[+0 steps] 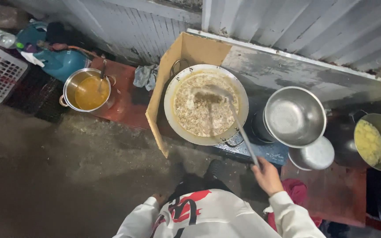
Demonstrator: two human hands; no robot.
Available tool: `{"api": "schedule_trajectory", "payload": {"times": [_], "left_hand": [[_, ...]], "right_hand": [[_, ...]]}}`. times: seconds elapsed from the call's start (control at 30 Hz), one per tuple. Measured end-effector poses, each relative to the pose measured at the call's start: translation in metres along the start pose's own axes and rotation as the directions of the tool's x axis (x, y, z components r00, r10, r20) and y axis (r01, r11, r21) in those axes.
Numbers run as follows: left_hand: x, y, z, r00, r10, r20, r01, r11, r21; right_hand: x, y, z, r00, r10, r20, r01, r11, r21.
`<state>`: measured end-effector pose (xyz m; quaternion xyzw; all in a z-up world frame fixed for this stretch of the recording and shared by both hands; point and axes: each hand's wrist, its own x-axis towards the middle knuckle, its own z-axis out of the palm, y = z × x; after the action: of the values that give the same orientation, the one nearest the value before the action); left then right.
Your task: Cleaning a metal strainer with a cloth and then using it to scoop fried items from a large pot of oil into a smaller container.
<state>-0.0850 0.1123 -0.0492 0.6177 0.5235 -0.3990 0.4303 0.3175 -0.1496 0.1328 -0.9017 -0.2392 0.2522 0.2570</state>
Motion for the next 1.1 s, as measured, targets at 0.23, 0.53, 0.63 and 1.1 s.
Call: {"api": "schedule_trajectory", "payload": {"times": [0.23,0.53,0.63,1.1], "left_hand": [[0.003,0.003,0.027,0.999,-0.043,0.004,0.042,0.998,0.051],[-0.048,0.049,0.009,0.901,0.147,-0.408,-0.249,0.945,-0.209],[-0.142,0.118,-0.056,0.845,0.256,-0.47,-0.472,0.772,-0.426],[-0.112,0.18,-0.253,0.36,0.355,-0.863,-0.688,0.725,0.011]], "right_hand": [[0.041,0.002,-0.046,0.999,0.016,0.037,-0.014,0.999,-0.051],[0.013,0.011,-0.068,0.843,0.329,0.425,-0.517,0.712,0.474],[0.009,0.028,-0.055,0.777,0.315,0.545,-0.604,0.616,0.505],[-0.022,-0.031,0.069,0.416,0.132,0.9,-0.852,-0.288,0.437]]}}
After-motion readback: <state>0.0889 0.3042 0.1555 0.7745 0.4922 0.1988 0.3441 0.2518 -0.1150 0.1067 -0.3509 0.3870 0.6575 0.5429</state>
